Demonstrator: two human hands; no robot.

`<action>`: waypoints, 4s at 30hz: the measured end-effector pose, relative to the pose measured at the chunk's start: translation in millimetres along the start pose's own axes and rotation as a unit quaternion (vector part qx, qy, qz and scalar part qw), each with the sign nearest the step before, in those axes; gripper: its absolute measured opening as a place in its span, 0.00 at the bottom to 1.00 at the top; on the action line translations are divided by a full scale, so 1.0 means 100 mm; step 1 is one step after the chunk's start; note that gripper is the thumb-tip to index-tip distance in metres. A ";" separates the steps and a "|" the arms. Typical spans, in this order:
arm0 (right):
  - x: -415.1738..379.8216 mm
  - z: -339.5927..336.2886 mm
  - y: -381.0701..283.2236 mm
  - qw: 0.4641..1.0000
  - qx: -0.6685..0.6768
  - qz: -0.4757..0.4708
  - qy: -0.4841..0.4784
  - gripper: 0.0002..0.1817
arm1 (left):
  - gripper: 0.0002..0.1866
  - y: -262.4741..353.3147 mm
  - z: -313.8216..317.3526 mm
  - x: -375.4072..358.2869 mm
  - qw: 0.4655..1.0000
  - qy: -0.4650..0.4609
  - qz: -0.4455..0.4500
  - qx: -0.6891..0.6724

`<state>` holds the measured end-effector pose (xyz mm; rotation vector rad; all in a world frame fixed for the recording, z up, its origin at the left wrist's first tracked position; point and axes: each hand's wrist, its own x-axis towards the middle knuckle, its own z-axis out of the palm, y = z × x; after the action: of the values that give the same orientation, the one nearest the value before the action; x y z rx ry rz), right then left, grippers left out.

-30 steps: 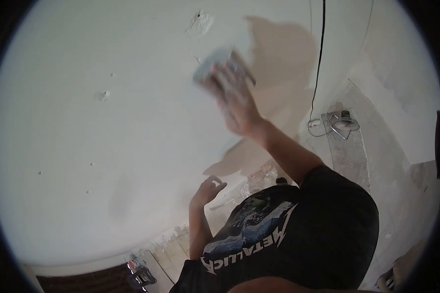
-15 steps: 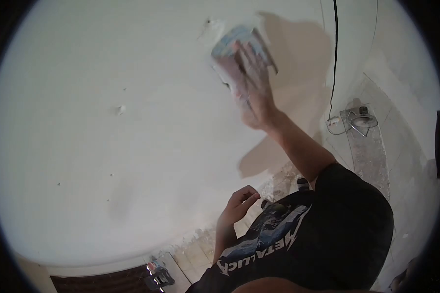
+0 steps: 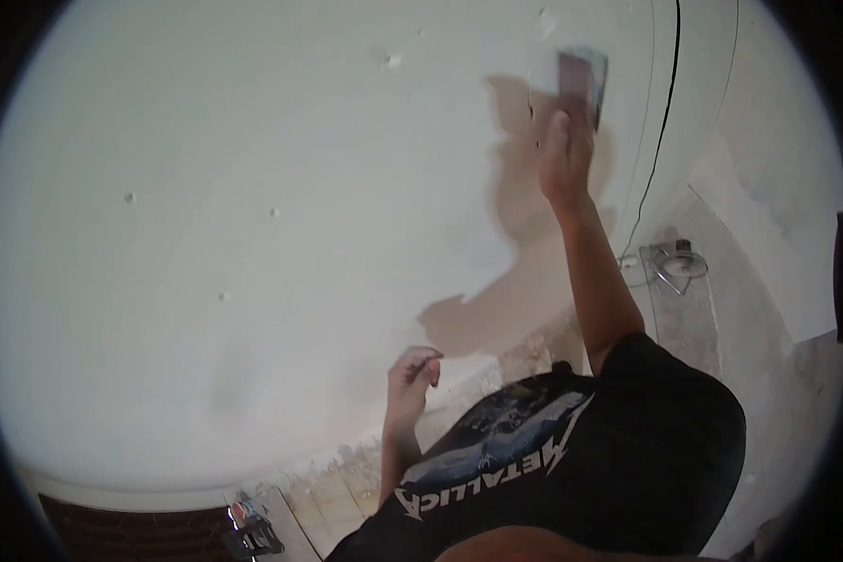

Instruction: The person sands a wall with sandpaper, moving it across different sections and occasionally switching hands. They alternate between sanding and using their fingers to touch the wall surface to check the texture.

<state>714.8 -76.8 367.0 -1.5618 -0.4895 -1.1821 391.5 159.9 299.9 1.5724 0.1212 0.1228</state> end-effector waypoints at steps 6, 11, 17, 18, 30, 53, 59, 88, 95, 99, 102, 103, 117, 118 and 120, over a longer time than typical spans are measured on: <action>-0.52 0.36 -0.88 0.978 0.047 -0.152 -0.131 0.27 | 0.10 0.07 -0.29 -0.06 1.000 0.012 0.015 -0.015; -1.08 0.09 -0.30 0.966 -0.054 -0.211 -0.141 0.26 | 0.08 -0.05 -0.44 -0.18 0.996 0.008 0.047 -0.070; -0.53 0.23 -0.19 0.996 -0.007 -0.050 -0.071 0.21 | 0.17 -0.13 -0.61 -0.18 0.984 -0.048 0.040 -0.167; -0.48 0.29 -0.32 0.996 0.018 -0.046 -0.069 0.22 | 0.19 -0.15 -0.62 -0.17 0.981 -0.057 0.044 -0.178; -1.23 -0.04 -1.00 0.977 0.001 -0.104 -0.188 0.28 | 0.29 -0.11 -0.54 -0.12 0.981 -0.075 0.077 -0.163; -0.98 -0.61 -0.22 0.988 0.120 -0.013 -0.094 0.29 | 0.23 -0.12 0.32 0.01 0.996 0.061 0.071 -0.007; -0.33 -0.13 -0.07 0.991 0.123 -0.054 -0.008 0.29 | 0.25 -0.08 0.33 0.32 0.991 -0.010 -0.086 0.101; -1.00 -0.14 -0.48 0.995 0.009 -0.008 -0.103 0.29 | 0.14 -0.21 -0.31 -0.27 0.963 -0.103 -0.147 0.202; -1.12 0.03 -0.94 0.992 0.084 0.014 -0.097 0.29 | 0.29 -0.18 -0.58 -0.55 0.986 -0.120 0.112 -0.020; -1.32 0.16 -1.40 0.990 0.007 -0.053 -0.130 0.29 | 0.31 -0.10 -0.67 -0.55 0.987 -0.082 0.123 -0.068; -1.35 0.26 -1.36 0.994 0.014 -0.027 -0.101 0.28 | 0.31 -0.23 -0.78 -0.52 0.985 -0.068 0.148 -0.057; -1.24 0.28 -1.27 0.997 0.033 0.007 -0.076 0.28 | 0.30 -0.22 -0.78 -0.52 0.985 -0.067 0.153 -0.044; -1.18 0.11 -1.12 0.992 -0.020 -0.063 -0.105 0.30 | 0.20 -0.31 -0.54 -0.42 0.989 -0.042 0.126 -0.057; -1.10 0.08 -0.99 0.993 -0.054 -0.053 -0.085 0.29 | 0.19 -0.29 -0.48 -0.39 0.990 -0.032 0.114 -0.071; -0.97 0.00 -0.77 0.996 -0.067 -0.020 -0.054 0.29 | 0.16 -0.22 -0.39 -0.43 0.993 -0.019 0.091 -0.068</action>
<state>612.3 -25.2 320.7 -1.7456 -0.5231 -1.1858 343.1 192.4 277.6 1.4479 -0.0606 0.2384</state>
